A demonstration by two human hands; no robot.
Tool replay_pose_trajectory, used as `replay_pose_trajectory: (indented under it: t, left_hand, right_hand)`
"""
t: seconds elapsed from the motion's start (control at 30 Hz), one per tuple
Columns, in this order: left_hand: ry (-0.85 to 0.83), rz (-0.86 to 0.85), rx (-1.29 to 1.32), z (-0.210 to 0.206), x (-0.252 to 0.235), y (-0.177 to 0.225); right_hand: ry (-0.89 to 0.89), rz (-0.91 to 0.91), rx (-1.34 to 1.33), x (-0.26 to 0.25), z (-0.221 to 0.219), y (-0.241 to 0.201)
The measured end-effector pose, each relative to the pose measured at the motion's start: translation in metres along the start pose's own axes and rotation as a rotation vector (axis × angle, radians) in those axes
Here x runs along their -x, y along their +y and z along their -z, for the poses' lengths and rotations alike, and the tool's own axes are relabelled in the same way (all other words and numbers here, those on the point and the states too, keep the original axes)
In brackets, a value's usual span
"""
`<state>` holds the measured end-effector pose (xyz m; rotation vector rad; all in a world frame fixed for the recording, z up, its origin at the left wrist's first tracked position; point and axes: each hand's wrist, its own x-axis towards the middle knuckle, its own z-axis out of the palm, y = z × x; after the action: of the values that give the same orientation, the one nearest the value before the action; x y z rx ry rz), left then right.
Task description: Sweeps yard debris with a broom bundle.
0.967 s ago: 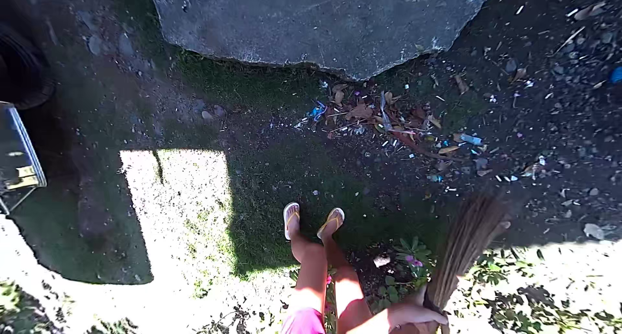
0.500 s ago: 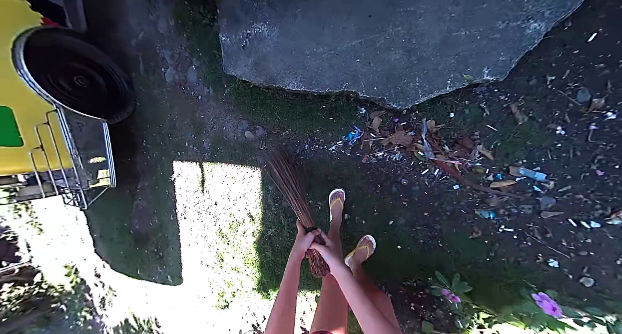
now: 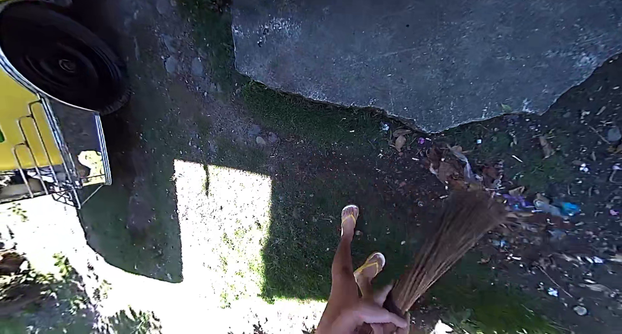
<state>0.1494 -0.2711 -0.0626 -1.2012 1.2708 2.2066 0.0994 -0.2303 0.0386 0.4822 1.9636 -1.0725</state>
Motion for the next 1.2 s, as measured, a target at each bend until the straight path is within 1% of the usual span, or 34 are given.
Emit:
replay_pose_trajectory:
  t: [0.03,0.07,0.1,0.13,0.17,0.23,0.27,0.3,0.33,0.4,0.43,0.5,0.57,0.63,0.67,0.73,0.83,0.9,0.93,0.97,1.0,1.03,1.07,1.13,1.2]
  left_hand:
    - [0.037,0.028,0.070,0.016,0.015,0.015]
    - [0.058,0.092,0.165,0.034,0.029,0.034]
    - [0.116,0.124,0.240,0.053,0.039,0.051]
    - [0.208,0.139,0.265,0.074,0.042,0.062]
    - [0.310,0.156,0.268,0.095,0.038,0.069]
    - [0.466,0.168,0.255,0.138,0.015,0.081]
    - [0.500,0.163,0.240,0.155,-0.003,0.086]
    - [0.488,0.161,0.221,0.167,-0.021,0.089]
    - [0.425,0.165,0.195,0.172,-0.039,0.092]
    - [0.195,0.199,0.091,0.166,-0.077,0.103]
    - [0.062,0.220,0.029,0.152,-0.095,0.109]
    - [-0.160,0.235,-0.045,0.116,-0.120,0.117]
    - [-0.282,0.196,-0.026,0.081,-0.127,0.121]
    - [-0.351,0.178,0.010,0.060,-0.113,0.123]
    - [-0.344,0.181,0.009,0.055,-0.099,0.121]
    - [-0.235,0.181,0.007,0.050,-0.062,0.113]
    - [0.082,0.137,0.136,0.059,-0.019,0.110]
    - [0.257,0.148,0.199,0.071,-0.013,0.122]
    - [0.329,0.157,0.211,0.078,-0.023,0.125]
    - [0.380,0.160,0.208,0.084,-0.041,0.125]
    - [0.398,0.169,0.192,0.086,-0.061,0.124]
    - [0.375,0.186,0.164,0.084,-0.082,0.123]
    - [0.310,0.203,0.120,0.078,-0.103,0.122]
    - [0.123,0.229,-0.023,0.053,-0.141,0.127]
    - [-0.090,0.254,-0.088,0.019,-0.163,0.136]
  right_hand:
    - [-0.104,0.009,0.050,0.008,-0.009,-0.001]
    - [-0.221,0.037,0.095,0.011,-0.019,-0.001]
    - [-0.329,0.060,0.123,0.008,-0.033,0.001]
    - [-0.419,0.068,0.130,-0.002,-0.050,0.003]
    - [-0.506,0.059,0.142,-0.019,-0.069,0.003]
    - [-0.665,-0.062,0.084,-0.057,-0.115,-0.014]
    - [-0.683,-0.100,0.047,-0.076,-0.136,-0.020]
    - [-0.651,-0.113,0.015,-0.089,-0.151,-0.025]
    - [-0.575,-0.098,-0.017,-0.096,-0.158,-0.027]
    - [-0.349,-0.033,-0.121,-0.105,-0.155,-0.030]
    - [-0.217,-0.005,-0.155,-0.110,-0.146,-0.031]
    - [-0.025,0.003,-0.180,-0.115,-0.118,-0.042]
    - [0.123,0.025,-0.153,-0.112,-0.095,-0.048]
    - [0.190,0.041,-0.108,-0.092,-0.078,-0.053]
    - [0.194,0.044,-0.084,-0.077,-0.072,-0.055]
    - [0.102,0.049,-0.033,-0.046,-0.057,-0.055]
    - [-0.200,0.028,0.011,-0.030,-0.047,-0.061]
    - [-0.419,-0.003,0.021,-0.050,-0.050,-0.065]
    - [-0.506,-0.025,0.016,-0.070,-0.055,-0.065]
    - [-0.554,-0.053,-0.003,-0.096,-0.061,-0.063]
    - [-0.561,-0.083,-0.036,-0.119,-0.066,-0.058]
    - [-0.525,-0.097,-0.077,-0.138,-0.066,-0.052]
    - [-0.448,-0.090,-0.113,-0.151,-0.061,-0.048]
    - [-0.243,-0.070,-0.177,-0.167,-0.042,-0.047]
    - [-0.071,-0.053,-0.206,-0.176,-0.013,-0.046]
